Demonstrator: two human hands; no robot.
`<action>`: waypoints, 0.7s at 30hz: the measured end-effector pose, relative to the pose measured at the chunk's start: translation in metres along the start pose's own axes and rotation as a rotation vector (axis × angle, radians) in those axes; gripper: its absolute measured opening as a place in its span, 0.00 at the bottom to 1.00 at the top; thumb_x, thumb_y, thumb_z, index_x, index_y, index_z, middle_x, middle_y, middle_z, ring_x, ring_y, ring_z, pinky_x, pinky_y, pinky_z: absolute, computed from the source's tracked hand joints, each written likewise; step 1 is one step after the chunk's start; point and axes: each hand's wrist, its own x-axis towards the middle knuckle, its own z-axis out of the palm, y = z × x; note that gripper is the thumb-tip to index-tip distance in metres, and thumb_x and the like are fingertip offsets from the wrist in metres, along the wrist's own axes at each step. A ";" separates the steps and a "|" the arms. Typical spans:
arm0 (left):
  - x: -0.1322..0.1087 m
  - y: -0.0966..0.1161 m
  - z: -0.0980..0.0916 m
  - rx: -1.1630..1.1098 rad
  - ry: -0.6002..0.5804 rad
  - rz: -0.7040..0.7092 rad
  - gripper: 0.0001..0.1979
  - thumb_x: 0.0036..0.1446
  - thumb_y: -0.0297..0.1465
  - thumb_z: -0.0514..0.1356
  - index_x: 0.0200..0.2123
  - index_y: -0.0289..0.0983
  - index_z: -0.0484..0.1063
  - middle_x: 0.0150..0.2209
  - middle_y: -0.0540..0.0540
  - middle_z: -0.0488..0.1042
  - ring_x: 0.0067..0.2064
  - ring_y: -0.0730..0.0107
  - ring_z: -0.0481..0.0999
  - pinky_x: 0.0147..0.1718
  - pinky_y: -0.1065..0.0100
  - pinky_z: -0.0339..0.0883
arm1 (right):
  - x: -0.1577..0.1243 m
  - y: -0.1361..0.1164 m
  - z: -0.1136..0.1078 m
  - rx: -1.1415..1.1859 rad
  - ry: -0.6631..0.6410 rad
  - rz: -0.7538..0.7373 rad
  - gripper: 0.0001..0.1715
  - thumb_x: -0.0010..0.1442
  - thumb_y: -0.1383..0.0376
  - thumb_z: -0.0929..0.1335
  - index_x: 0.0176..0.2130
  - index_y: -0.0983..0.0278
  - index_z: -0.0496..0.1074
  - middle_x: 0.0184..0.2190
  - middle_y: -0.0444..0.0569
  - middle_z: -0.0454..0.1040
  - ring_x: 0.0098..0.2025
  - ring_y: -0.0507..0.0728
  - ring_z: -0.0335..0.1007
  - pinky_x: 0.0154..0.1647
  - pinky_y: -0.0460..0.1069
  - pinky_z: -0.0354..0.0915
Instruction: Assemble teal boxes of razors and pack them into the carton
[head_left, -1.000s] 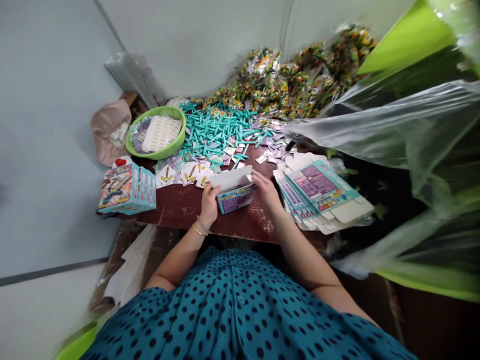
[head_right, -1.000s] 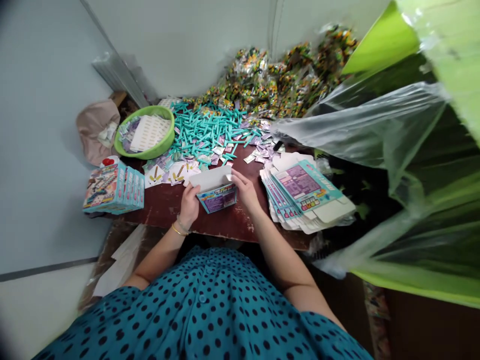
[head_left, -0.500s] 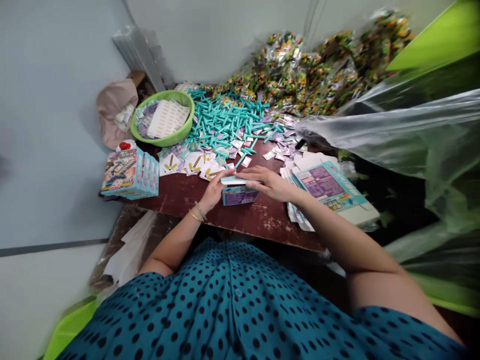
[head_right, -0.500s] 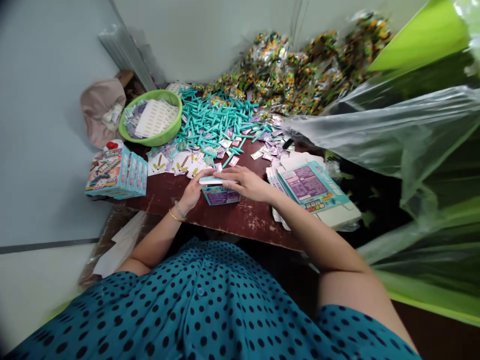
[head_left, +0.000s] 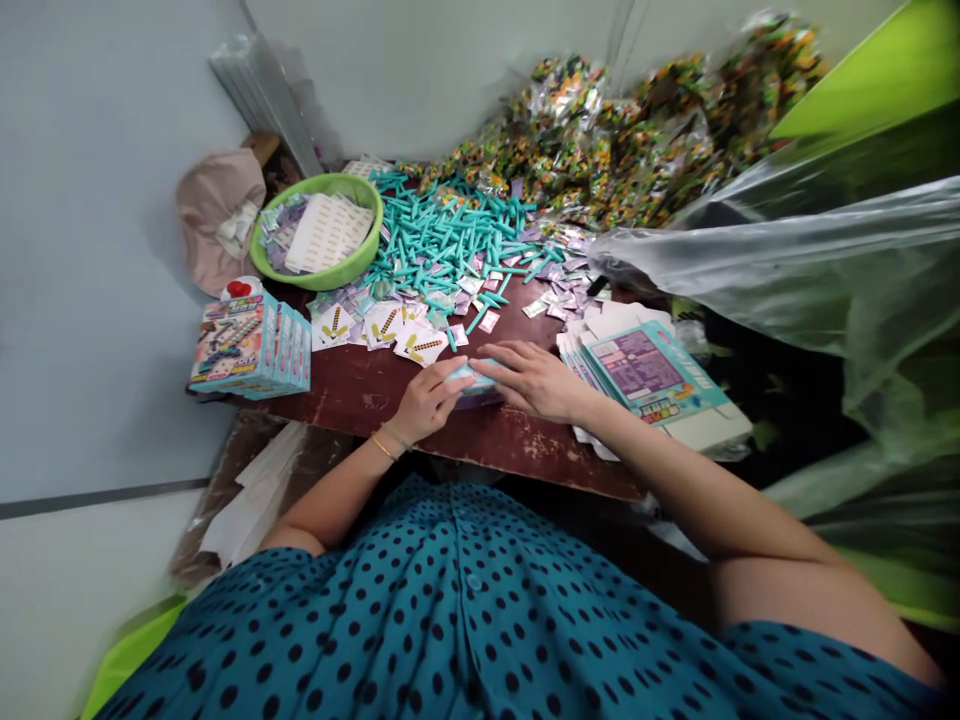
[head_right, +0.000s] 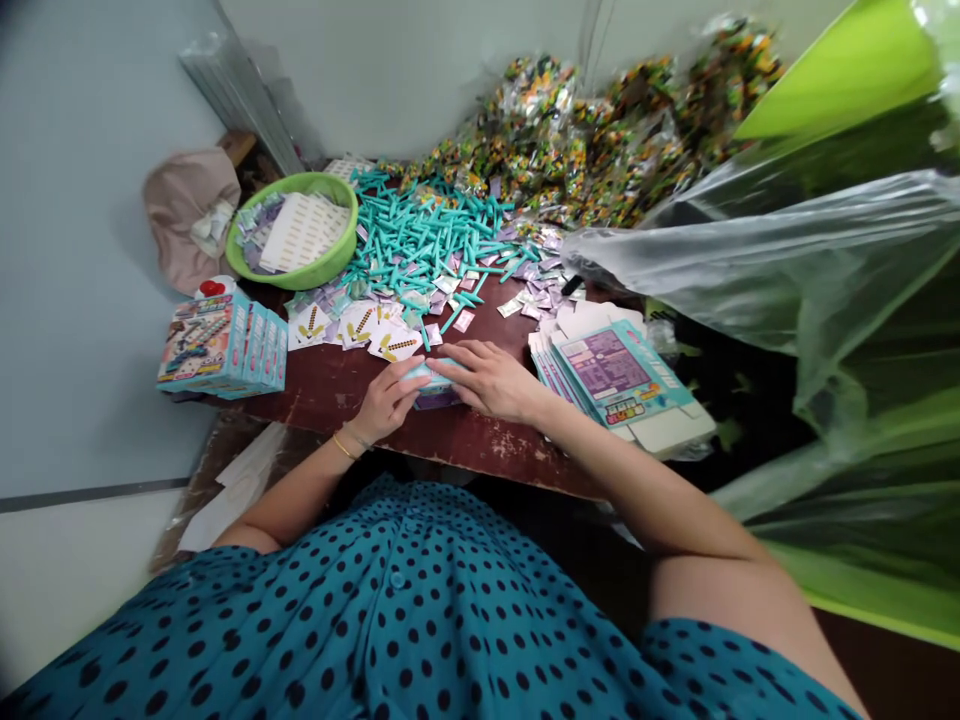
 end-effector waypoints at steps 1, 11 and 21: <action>0.000 -0.002 0.001 0.014 0.012 0.005 0.14 0.67 0.40 0.60 0.52 0.45 0.79 0.62 0.40 0.74 0.65 0.56 0.72 0.68 0.48 0.61 | 0.000 0.002 0.002 0.008 0.016 -0.010 0.29 0.73 0.58 0.61 0.70 0.56 0.64 0.68 0.53 0.67 0.64 0.67 0.64 0.64 0.67 0.65; -0.008 -0.028 0.004 -0.019 0.089 -0.082 0.18 0.64 0.44 0.63 0.52 0.42 0.76 0.63 0.36 0.73 0.66 0.56 0.72 0.67 0.50 0.62 | -0.017 0.002 0.035 0.096 0.409 0.082 0.19 0.71 0.60 0.65 0.57 0.54 0.78 0.60 0.51 0.75 0.63 0.65 0.67 0.65 0.66 0.65; -0.038 -0.016 0.014 0.188 0.388 -0.235 0.19 0.56 0.41 0.68 0.48 0.39 0.76 0.45 0.41 0.79 0.47 0.56 0.79 0.50 0.56 0.73 | -0.065 -0.015 0.047 0.009 0.810 0.433 0.42 0.68 0.54 0.68 0.74 0.60 0.54 0.70 0.62 0.62 0.72 0.72 0.58 0.69 0.73 0.60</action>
